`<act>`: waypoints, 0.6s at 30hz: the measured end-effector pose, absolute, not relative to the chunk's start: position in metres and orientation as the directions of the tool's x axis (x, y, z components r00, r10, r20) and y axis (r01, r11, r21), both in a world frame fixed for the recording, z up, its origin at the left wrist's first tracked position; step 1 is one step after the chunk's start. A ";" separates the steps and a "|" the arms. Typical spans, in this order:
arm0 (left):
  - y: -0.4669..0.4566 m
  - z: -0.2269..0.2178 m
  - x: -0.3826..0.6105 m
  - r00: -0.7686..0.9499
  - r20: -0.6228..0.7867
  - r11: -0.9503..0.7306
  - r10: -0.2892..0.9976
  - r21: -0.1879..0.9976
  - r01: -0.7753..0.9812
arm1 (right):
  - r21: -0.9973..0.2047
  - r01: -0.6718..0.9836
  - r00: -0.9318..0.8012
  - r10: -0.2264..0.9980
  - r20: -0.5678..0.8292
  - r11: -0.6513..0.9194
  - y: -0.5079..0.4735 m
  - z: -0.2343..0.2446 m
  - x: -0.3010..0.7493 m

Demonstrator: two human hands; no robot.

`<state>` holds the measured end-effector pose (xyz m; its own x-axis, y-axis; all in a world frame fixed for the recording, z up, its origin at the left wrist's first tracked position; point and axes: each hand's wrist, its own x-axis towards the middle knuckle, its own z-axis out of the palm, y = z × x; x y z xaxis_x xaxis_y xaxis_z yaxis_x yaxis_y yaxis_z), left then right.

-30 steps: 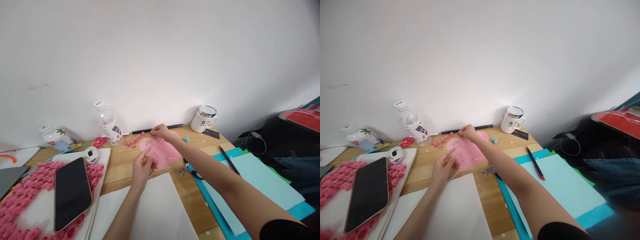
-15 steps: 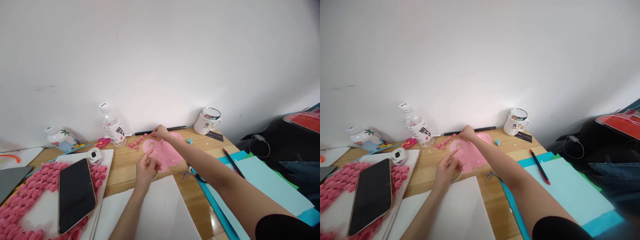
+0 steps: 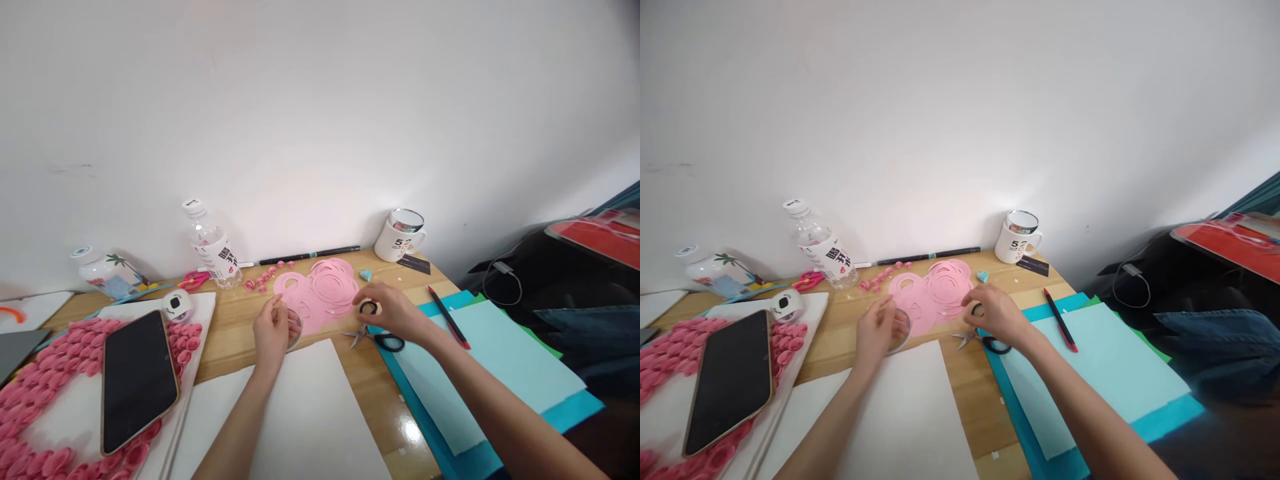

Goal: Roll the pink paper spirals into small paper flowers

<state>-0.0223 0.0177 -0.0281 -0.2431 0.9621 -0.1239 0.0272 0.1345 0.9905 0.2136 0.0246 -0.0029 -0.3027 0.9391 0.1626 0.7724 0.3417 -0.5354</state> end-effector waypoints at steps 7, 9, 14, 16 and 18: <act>0.018 -0.035 -0.025 -0.319 0.067 0.050 0.945 0.937 0.346 | -0.444 0.782 -0.182 0.842 0.507 0.436 -0.023 -0.060 0.229; 0.018 -0.034 -0.024 -0.332 0.077 0.054 0.940 0.928 0.370 | -0.428 0.770 -0.209 0.821 0.531 0.473 -0.022 -0.065 0.232; 0.016 -0.027 -0.021 -0.399 0.016 0.112 0.917 0.948 0.296 | -0.420 0.751 -0.221 0.793 0.567 0.509 -0.009 -0.055 0.220; 0.016 -0.024 -0.020 -0.406 -0.001 0.128 0.914 0.949 0.288 | -0.472 0.746 -0.234 0.849 0.474 0.470 0.003 -0.046 0.204; 0.016 -0.022 -0.019 -0.405 -0.013 0.141 0.914 0.947 0.290 | -0.523 0.765 -0.235 0.919 0.317 0.376 0.018 -0.035 0.184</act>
<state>-0.0190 0.0159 -0.0219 -0.4051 0.9142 -0.0125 0.2895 0.1413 0.9467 0.1837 0.0182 -0.0351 -0.2347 0.9188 0.3174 0.7646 0.3761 -0.5234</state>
